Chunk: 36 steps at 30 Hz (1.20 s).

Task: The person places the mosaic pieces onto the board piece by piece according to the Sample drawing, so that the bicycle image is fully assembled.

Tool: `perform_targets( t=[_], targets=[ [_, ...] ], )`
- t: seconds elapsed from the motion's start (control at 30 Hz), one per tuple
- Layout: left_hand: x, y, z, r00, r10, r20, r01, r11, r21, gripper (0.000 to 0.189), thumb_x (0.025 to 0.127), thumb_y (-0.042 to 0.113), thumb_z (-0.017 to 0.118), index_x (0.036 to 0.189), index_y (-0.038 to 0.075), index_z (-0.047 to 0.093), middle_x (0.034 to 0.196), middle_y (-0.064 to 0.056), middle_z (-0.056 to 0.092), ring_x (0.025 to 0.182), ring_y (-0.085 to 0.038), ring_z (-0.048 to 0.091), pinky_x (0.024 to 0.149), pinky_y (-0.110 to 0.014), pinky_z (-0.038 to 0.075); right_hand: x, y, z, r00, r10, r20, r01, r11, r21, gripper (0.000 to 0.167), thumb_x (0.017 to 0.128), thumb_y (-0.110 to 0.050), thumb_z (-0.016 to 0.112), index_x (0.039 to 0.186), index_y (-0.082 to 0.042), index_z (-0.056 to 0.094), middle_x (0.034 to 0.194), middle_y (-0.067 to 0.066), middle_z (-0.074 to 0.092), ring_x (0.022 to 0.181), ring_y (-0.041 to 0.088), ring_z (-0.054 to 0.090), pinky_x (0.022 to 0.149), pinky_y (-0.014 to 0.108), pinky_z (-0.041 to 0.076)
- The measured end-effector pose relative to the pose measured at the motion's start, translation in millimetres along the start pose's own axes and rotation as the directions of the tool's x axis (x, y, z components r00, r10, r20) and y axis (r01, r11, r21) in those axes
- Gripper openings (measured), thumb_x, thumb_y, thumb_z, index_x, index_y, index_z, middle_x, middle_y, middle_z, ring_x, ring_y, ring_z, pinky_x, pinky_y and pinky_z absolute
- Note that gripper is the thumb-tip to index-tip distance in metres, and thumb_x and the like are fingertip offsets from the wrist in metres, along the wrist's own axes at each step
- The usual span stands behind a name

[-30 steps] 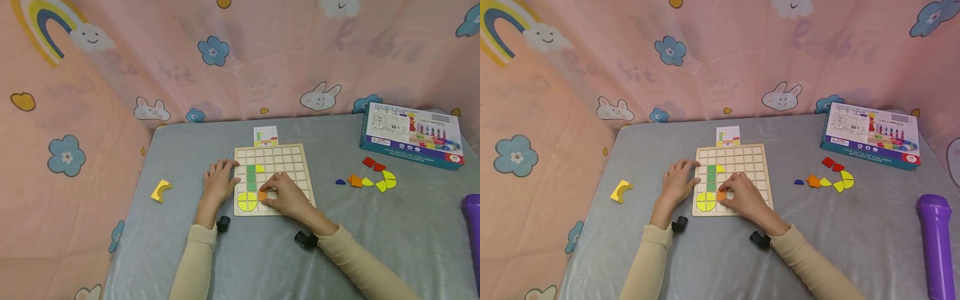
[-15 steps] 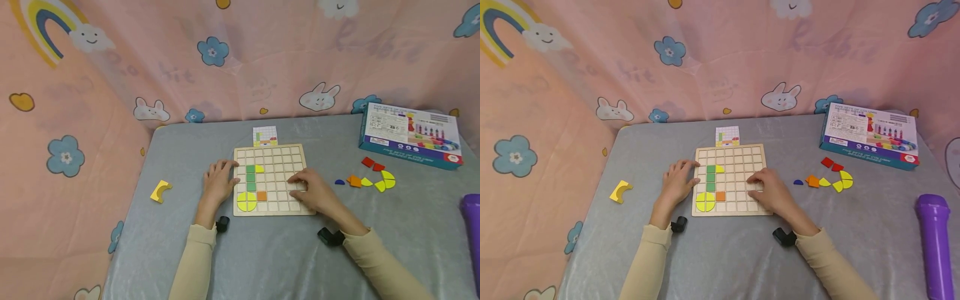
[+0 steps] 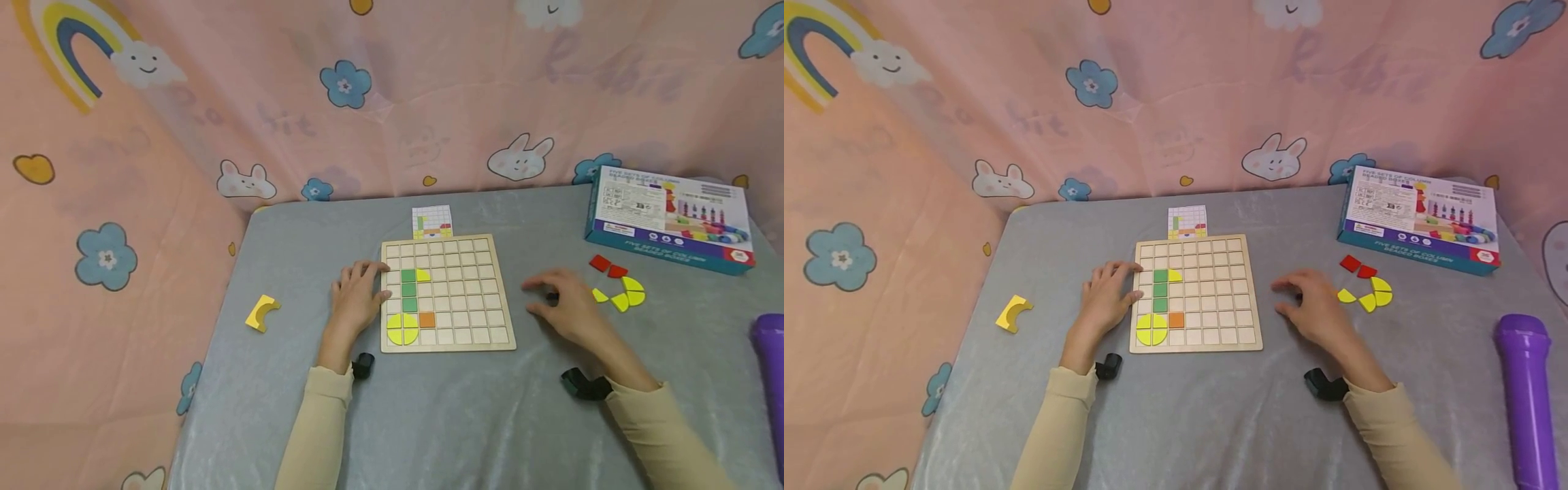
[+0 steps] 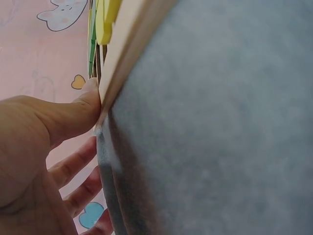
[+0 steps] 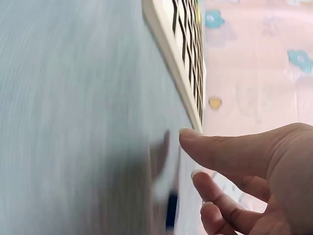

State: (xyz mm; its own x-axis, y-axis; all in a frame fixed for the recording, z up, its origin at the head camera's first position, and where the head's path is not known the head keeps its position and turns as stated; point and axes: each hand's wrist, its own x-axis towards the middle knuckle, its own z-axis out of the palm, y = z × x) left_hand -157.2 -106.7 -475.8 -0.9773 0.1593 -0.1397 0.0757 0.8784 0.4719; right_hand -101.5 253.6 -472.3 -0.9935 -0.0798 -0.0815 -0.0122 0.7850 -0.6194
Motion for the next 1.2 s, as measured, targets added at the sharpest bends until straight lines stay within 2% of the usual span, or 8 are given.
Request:
perform_targets(
  t=[0.1,0.17,0.33,0.5,0.7,0.83,1.03,1.2],
  targets=[
    [1.0,-0.3,0.8,1.000,-0.004,0.000,0.004,1.000,0.006,0.045,0.103,0.031,0.071,0.146,0.028,0.058,0.157,-0.003,0.048,0.139,-0.032,0.041,0.108,-0.054,0.032,-4.0,12.1,-12.0,0.999,0.027,-0.022,-0.027,0.999,-0.030,0.038,0.091,-0.005,0.081,0.127,0.004,0.070,0.132,0.033,0.057,0.116,0.050,0.046,0.098,0.066,0.040],
    [1.5,-0.5,1.2,1.000,-0.008,0.000,0.008,1.000,0.007,0.046,0.103,0.031,0.071,0.147,0.028,0.058,0.157,-0.003,0.048,0.139,-0.032,0.041,0.108,-0.054,0.032,-6.5,19.7,-19.3,0.998,0.043,-0.039,-0.044,0.998,-0.042,0.039,0.090,-0.005,0.082,0.127,0.004,0.070,0.129,0.033,0.056,0.113,0.049,0.044,0.092,0.060,0.040],
    [1.2,-0.1,1.3,1.000,-0.006,-0.005,0.006,1.000,0.004,0.045,0.103,0.030,0.071,0.146,0.028,0.059,0.156,-0.003,0.048,0.139,-0.032,0.041,0.107,-0.054,0.032,-11.7,37.8,-32.5,0.997,0.046,-0.054,-0.049,0.998,-0.045,0.041,0.090,-0.005,0.082,0.127,0.006,0.069,0.127,0.033,0.061,0.111,0.049,0.041,0.086,0.049,0.035],
    [1.1,-0.1,1.8,1.000,-0.007,-0.001,0.007,1.000,0.010,0.045,0.103,0.031,0.071,0.146,0.028,0.058,0.156,-0.003,0.048,0.140,-0.032,0.041,0.108,-0.054,0.031,-15.3,48.6,-35.6,0.998,0.043,-0.040,-0.045,0.998,-0.054,0.040,0.093,-0.006,0.080,0.128,0.008,0.067,0.125,0.035,0.063,0.108,0.048,0.043,0.087,0.051,0.035],
    [0.8,-0.4,2.6,1.000,-0.004,-0.007,0.004,1.000,0.004,0.045,0.103,0.030,0.070,0.146,0.027,0.058,0.157,-0.004,0.047,0.141,-0.033,0.040,0.107,-0.054,0.031,-14.6,50.1,-34.6,0.996,0.086,-0.032,-0.087,0.996,-0.036,0.038,0.097,-0.008,0.075,0.130,0.008,0.065,0.127,0.034,0.061,0.112,0.049,0.043,0.095,0.067,0.039],
    [0.2,-1.0,2.5,1.000,-0.004,-0.004,0.004,1.000,0.001,0.045,0.104,0.030,0.070,0.146,0.027,0.058,0.157,-0.004,0.047,0.141,-0.033,0.040,0.108,-0.054,0.031,-12.3,48.6,-34.5,0.994,0.107,-0.028,-0.108,0.994,-0.029,0.039,0.098,-0.009,0.074,0.131,0.009,0.064,0.129,0.035,0.061,0.115,0.051,0.044,0.101,0.071,0.039],
    [0.5,-1.7,2.5,1.000,-0.004,-0.008,0.005,1.000,0.003,0.045,0.103,0.030,0.070,0.146,0.027,0.058,0.157,-0.004,0.047,0.141,-0.033,0.041,0.108,-0.054,0.031,-8.8,46.7,-33.6,0.993,0.109,-0.052,-0.111,0.994,-0.026,0.039,0.097,-0.009,0.076,0.128,0.012,0.064,0.123,0.036,0.065,0.110,0.048,0.052,0.099,0.069,0.044],
    [-0.2,-1.2,2.0,1.000,-0.006,-0.004,0.006,1.000,0.006,0.045,0.104,0.031,0.069,0.147,0.028,0.057,0.158,-0.003,0.047,0.142,-0.033,0.040,0.109,-0.055,0.031,-6.1,36.5,-30.5,0.992,0.107,-0.072,-0.108,0.994,-0.019,0.041,0.097,-0.011,0.076,0.129,0.012,0.063,0.120,0.034,0.065,0.101,0.043,0.055,0.087,0.057,0.050]
  ],
)
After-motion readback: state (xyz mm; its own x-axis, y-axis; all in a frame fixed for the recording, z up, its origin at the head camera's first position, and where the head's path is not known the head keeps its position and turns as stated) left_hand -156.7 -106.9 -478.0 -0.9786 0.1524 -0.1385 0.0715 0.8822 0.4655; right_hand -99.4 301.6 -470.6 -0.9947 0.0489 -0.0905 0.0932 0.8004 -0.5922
